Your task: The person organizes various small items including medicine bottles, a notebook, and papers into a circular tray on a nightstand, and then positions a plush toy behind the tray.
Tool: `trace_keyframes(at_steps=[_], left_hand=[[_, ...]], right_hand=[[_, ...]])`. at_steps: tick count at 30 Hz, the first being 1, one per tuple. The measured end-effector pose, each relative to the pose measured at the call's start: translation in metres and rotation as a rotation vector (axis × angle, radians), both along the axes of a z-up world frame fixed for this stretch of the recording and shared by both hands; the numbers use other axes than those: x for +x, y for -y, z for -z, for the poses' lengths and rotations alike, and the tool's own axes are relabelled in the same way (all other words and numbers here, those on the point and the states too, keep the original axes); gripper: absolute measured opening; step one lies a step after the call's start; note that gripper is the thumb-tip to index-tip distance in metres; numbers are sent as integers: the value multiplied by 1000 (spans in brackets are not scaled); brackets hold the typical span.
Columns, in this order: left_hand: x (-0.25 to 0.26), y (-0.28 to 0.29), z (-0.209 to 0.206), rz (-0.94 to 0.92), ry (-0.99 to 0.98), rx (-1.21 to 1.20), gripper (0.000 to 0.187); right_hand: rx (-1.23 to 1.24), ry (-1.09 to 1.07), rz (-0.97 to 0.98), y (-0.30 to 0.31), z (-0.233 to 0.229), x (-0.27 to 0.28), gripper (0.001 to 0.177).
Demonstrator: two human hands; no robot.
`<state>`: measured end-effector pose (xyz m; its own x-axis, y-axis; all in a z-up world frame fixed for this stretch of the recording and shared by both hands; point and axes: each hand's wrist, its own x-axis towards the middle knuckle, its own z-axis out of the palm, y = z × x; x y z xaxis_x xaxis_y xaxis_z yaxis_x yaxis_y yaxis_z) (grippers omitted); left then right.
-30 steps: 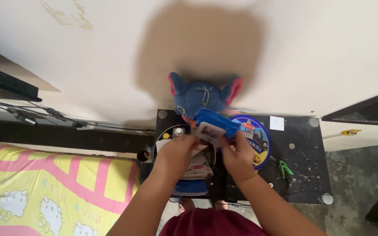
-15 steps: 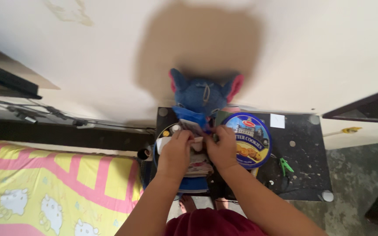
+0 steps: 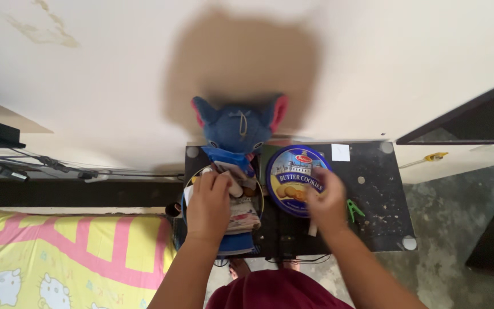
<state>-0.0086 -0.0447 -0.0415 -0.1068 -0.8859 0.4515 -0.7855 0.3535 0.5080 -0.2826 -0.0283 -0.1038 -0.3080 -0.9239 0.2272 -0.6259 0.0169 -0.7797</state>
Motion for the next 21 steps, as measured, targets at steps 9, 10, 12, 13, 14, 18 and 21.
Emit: trace_keyframes(at_steps=[9, 10, 12, 13, 14, 18, 21], left_hand=[[-71, -20, -6, 68, -71, 109, 13], [-80, -20, -8, 66, -61, 98, 13], [-97, -21, -9, 55, -49, 88, 13], [-105, -21, -9, 45, -76, 102, 12], [-112, -22, -8, 34, -103, 117, 12], [-133, -24, 2, -1, -126, 207, 12], [-149, -20, 16, -72, -73, 291, 17]], right_hand=[[602, -71, 147, 32, 56, -75, 74], [672, -13, 168, 37, 67, -80, 76], [700, 372, 157, 45, 88, -93, 66], [713, 760, 147, 47, 95, -105, 56], [719, 758, 137, 48, 98, -121, 56], [711, 1074, 144, 48, 86, -191, 32], [749, 1002, 186, 46, 79, -240, 31]])
